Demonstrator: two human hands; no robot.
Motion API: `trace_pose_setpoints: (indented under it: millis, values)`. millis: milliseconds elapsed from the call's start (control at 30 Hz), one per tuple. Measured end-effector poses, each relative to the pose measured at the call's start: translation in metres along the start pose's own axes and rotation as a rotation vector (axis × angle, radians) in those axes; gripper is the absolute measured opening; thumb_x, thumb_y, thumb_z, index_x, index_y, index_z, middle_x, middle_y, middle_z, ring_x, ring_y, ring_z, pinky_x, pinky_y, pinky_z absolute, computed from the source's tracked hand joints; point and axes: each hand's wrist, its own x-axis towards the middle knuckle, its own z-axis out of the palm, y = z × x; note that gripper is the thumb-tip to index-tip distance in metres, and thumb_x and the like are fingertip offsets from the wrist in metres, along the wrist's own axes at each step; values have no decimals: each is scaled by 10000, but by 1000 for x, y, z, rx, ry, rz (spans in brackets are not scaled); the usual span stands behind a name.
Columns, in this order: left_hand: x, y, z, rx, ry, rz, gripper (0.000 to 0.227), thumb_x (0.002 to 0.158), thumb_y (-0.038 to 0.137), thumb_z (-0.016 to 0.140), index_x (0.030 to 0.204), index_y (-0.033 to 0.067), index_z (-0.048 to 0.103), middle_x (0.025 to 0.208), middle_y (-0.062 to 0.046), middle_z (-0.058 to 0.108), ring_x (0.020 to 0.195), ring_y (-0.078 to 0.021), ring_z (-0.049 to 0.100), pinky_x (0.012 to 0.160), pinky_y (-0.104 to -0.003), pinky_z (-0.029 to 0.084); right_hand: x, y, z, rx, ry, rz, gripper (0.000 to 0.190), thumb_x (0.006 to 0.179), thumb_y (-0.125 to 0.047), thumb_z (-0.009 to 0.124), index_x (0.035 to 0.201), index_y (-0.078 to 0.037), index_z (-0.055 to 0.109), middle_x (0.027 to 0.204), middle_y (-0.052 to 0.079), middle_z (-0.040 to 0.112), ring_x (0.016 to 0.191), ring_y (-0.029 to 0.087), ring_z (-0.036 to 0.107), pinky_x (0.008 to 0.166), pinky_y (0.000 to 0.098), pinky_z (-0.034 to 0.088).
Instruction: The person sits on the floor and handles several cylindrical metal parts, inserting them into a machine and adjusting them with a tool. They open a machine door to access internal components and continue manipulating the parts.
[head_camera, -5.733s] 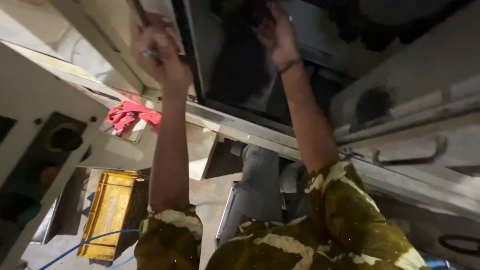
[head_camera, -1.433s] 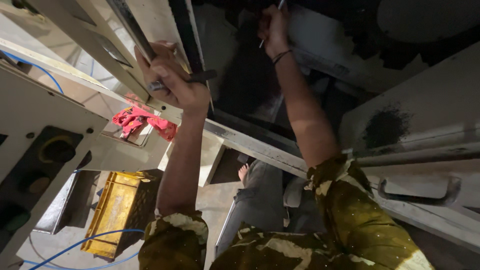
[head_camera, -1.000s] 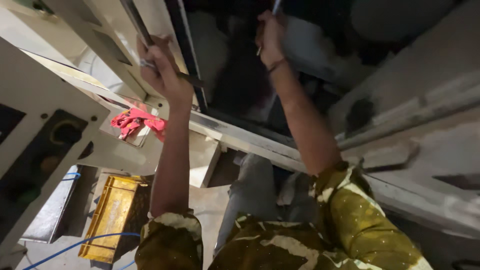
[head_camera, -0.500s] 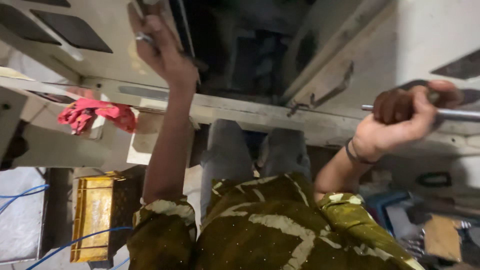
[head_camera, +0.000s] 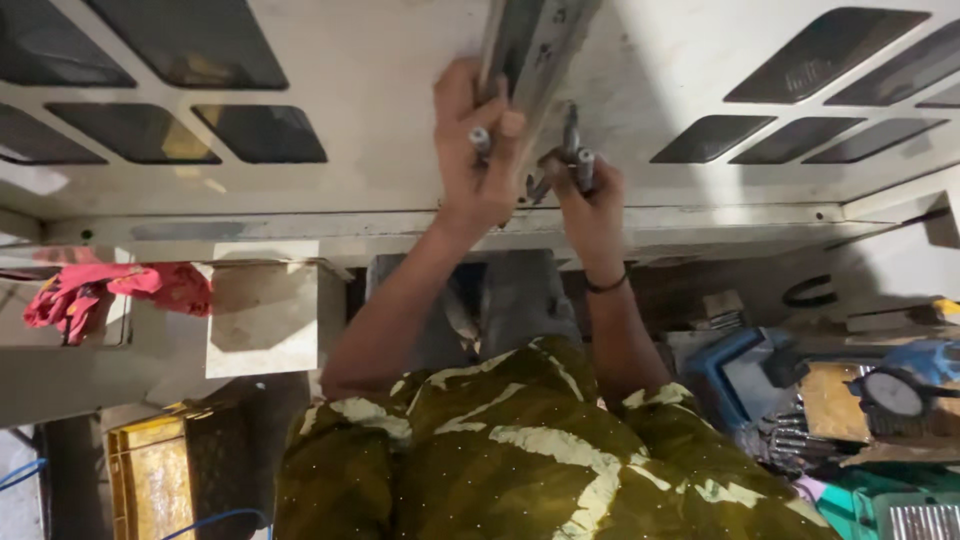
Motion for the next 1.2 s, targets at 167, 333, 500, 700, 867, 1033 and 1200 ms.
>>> trace_pose_setpoints:
  millis: [167, 333, 500, 700, 867, 1033, 1200]
  values:
    - [0, 2, 34, -24, -78, -42, 329, 1079, 269, 580, 882, 7, 615, 1220, -145, 548, 1079, -278, 491, 967, -393, 389, 9, 8, -11, -75, -70, -4, 73, 1022, -16, 629, 998, 45, 661, 772, -36, 592, 697, 37, 512, 604, 264, 407]
    - [-11, 3, 63, 19, -21, -41, 282, 1069, 244, 593, 957, -6, 657, 1292, -193, 537, 1191, -335, 491, 1041, -421, 385, 11, 14, -31, 1, -115, 7, 86, 1030, -15, 596, 992, 42, 648, 714, -36, 545, 643, 35, 451, 569, 260, 339]
    - [-15, 1, 79, 29, 31, -57, 317, 1063, 251, 613, 924, -34, 609, 1396, -253, 444, 1174, -312, 495, 1013, -405, 423, 9, 2, -61, -52, -39, -28, 121, 1004, -64, 664, 1041, 50, 680, 781, -29, 624, 692, 44, 568, 597, 258, 448]
    - [-30, 15, 71, 61, -47, -142, 386, 1130, 301, 527, 850, 47, 603, 1539, -233, 318, 1405, -341, 367, 1095, -407, 400, 0, -18, -112, -210, 164, 19, 174, 1022, -136, 708, 984, 33, 690, 748, -39, 546, 696, 47, 449, 611, 257, 369]
    - [-41, 22, 90, 247, 189, 173, 422, 1142, 356, 476, 866, 100, 665, 1519, -177, 327, 1415, -315, 333, 1163, -440, 312, 1, -26, -164, -382, 287, -56, 191, 1031, -166, 709, 983, 19, 702, 736, -42, 574, 691, 46, 490, 631, 265, 413]
    - [-57, 30, 123, 224, -37, 377, 463, 1055, 434, 469, 798, 106, 671, 1272, -91, 548, 1192, -304, 571, 1020, -480, 466, -3, -19, -224, -434, 380, -98, 210, 1046, -176, 710, 953, 13, 711, 726, -26, 572, 661, 61, 457, 618, 267, 336]
    - [-45, 18, 180, 53, -307, 11, 294, 987, 229, 620, 778, 26, 588, 966, -182, 582, 961, -363, 583, 880, -465, 479, 1, -3, -274, -427, 543, -127, 212, 1062, -178, 719, 965, 9, 697, 763, -42, 586, 692, 51, 464, 629, 257, 337]
